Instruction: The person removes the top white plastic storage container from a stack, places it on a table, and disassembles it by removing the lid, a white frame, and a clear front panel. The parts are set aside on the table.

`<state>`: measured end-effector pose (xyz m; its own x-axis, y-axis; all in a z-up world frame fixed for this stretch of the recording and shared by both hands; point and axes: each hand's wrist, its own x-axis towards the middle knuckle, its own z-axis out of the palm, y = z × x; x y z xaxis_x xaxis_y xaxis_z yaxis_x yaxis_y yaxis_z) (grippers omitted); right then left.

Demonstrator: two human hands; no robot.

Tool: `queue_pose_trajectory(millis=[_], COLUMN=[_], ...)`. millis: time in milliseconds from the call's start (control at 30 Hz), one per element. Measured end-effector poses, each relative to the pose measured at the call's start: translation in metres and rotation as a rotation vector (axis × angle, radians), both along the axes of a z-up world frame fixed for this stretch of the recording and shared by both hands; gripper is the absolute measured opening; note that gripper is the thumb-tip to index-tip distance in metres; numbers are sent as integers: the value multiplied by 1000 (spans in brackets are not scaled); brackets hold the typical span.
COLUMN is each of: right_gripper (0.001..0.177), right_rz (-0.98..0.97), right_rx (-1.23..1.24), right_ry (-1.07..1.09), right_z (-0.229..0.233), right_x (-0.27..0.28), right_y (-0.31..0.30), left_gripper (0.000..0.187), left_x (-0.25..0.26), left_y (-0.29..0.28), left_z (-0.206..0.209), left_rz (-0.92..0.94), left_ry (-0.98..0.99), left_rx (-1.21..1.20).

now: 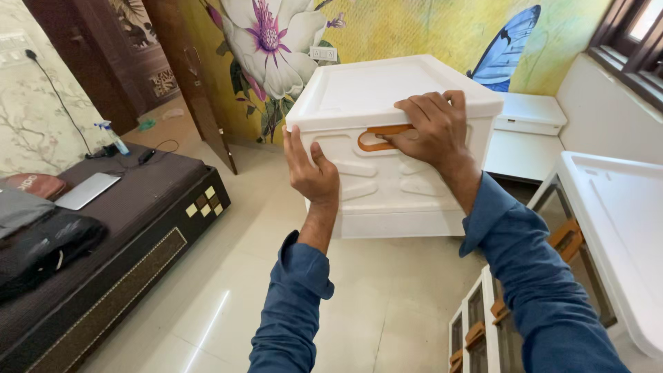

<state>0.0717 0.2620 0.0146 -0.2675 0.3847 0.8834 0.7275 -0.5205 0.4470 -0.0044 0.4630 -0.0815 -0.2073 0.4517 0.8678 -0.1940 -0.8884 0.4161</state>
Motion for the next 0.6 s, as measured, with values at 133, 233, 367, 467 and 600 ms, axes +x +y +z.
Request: queue_pose_trajectory(millis=[133,233,367,467,600], right_gripper=[49,49,45,46,45], right_rz=[3,-3,-27,-37,-75], right_rx=[-4,-2,1,10,23], right_ry=[-11,-8,12,22,30], right_z=[4,2,-1,-8,-17], right_x=[50,83,123,157,199], right_y=[7,13,33,53,84], left_gripper=[41,42,41,42,41], left_x=[51,86,132,171,220], left_y=[8,16,37,60,92], left_z=[3,1,-2,-8,-16], left_rz=[0,-7,-11,-48,-86], left_ry=[-3,1,2,26,20], left_rx=[-12,-6,-1,-20,-6])
